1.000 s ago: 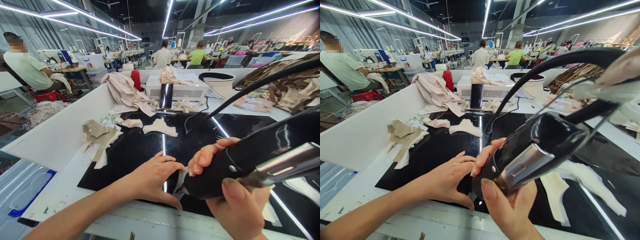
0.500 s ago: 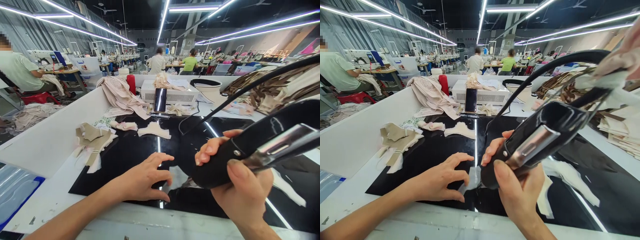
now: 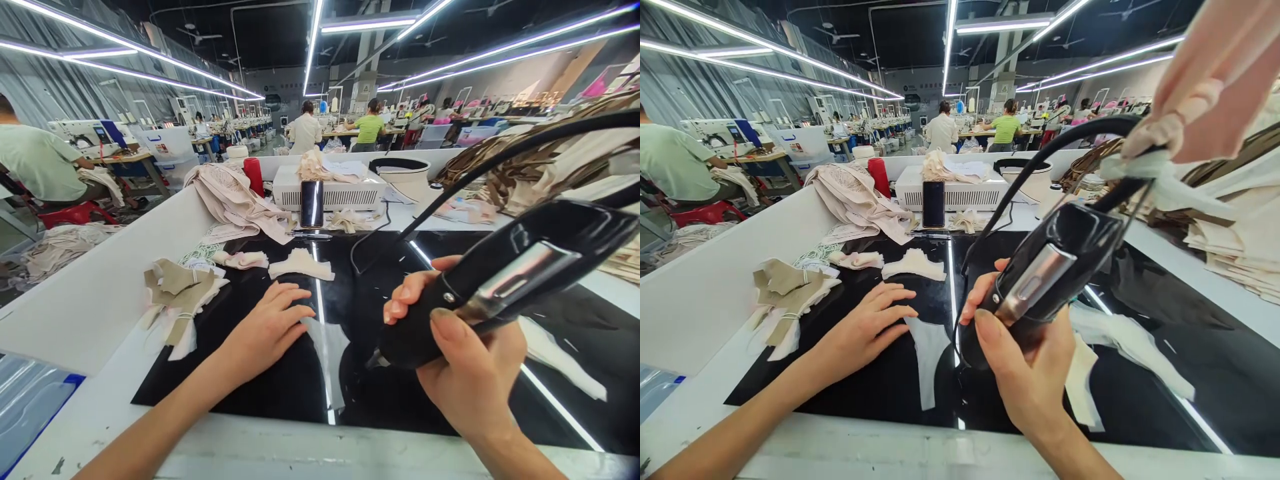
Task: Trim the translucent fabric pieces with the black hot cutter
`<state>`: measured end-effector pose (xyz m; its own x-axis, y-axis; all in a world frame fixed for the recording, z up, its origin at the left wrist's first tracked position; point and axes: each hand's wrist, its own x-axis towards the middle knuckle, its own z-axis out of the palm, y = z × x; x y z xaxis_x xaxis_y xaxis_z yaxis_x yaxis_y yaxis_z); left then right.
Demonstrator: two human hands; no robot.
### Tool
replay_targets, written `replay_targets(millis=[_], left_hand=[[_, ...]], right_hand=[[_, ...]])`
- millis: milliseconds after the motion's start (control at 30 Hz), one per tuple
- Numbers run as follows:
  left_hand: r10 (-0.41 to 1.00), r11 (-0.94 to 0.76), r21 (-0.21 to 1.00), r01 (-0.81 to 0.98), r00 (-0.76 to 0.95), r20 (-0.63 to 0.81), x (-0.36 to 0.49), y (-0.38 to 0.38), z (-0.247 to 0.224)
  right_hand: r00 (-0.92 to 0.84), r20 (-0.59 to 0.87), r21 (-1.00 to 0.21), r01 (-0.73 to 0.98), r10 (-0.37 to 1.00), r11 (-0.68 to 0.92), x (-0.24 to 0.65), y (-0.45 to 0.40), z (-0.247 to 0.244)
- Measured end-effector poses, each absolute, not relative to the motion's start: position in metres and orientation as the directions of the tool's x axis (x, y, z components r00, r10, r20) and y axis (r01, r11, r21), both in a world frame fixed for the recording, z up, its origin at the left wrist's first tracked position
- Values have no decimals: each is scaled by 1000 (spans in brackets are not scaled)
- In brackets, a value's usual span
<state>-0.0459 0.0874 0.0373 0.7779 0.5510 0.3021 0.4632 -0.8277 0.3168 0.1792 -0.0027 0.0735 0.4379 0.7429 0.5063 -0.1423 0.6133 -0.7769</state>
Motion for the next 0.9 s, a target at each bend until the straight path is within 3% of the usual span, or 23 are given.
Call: replay_targets(millis=[167,267,600,900], left_hand=[[502,-792,502,347,838,214,-26,64,35],[499,-758,552,349,854,145,-21,57,31],[511,-723,559,406,859,37,-22,52,34],[510,-720,565,403,859,38,-21,53,34]], right_hand=[[445,514,-764,-152,733,627,168,6,72],[425,528,-760,-151,736,632,164,12,69],[441,522,-764,-138,730,630,162,19,62],[416,505,-766,-187,756,614,160,12,63]])
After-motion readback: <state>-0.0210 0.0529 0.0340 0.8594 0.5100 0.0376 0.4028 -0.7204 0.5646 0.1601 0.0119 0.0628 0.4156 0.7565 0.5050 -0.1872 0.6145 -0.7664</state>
